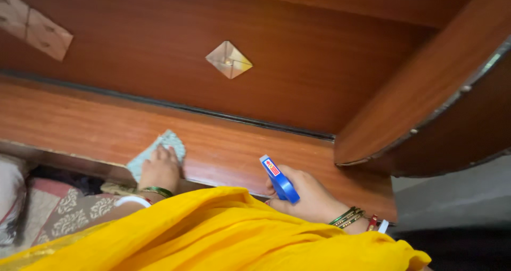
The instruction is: The person sprays a cleaning solution from a blue spray bottle onto a wooden cabinet and wipes the surface with a cloth. They clean the top edge, the side panel, and the lower shelf of the cabinet.
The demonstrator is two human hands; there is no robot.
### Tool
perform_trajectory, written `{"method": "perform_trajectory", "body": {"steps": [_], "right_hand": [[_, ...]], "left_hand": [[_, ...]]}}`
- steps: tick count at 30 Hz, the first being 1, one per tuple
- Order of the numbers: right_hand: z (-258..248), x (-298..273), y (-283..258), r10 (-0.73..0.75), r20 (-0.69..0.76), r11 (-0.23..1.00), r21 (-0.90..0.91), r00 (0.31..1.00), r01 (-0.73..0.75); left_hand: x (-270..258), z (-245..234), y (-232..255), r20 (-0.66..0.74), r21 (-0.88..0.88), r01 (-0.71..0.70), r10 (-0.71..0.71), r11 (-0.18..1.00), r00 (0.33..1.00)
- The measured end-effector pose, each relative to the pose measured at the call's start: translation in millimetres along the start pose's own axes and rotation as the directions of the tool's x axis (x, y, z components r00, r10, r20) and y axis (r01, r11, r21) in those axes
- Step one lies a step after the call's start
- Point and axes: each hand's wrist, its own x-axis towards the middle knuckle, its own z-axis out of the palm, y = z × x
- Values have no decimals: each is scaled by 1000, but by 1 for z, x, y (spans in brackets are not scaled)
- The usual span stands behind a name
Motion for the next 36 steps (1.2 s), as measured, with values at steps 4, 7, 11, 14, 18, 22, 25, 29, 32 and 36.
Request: {"method": "perform_trajectory", "body": {"steps": [4,7,11,14,18,22,25,29,32,36], "right_hand": [[-11,-17,5,34,-43,999,-16,998,-35],[-18,-35,14,40,-96,999,-8,995,-41],[-30,-71,25,92,-161,996,9,983,-91],[-36,-98,34,118,-196,993,43,973,-112],[-38,-124,43,248,-183,967,107,951,-231],[-41,-124,42,197,-197,976,127,960,-174],[-39,-109,35,170,-187,984,92,968,-155],[-33,-80,25,127,-141,992,43,982,-122],[-22,-57,20,110,-102,994,11,989,-110],[-8,-26,16,64,-59,998,9,996,-63]], "left_hand": [[0,-42,73,175,-134,-227,248,965,953],[-1,-70,145,112,-211,-432,460,877,881],[-17,-124,237,47,-267,-677,710,686,702],[-33,-167,281,100,-297,-783,833,547,544],[-39,-174,308,-145,-265,-830,830,491,538],[-32,-155,302,-123,-280,-792,798,542,590],[-16,-150,274,-26,-274,-710,733,648,679],[14,-152,198,167,-179,-537,563,824,809],[35,-134,129,287,-172,-331,369,928,884],[58,-80,44,199,-109,-105,126,988,972]]}}
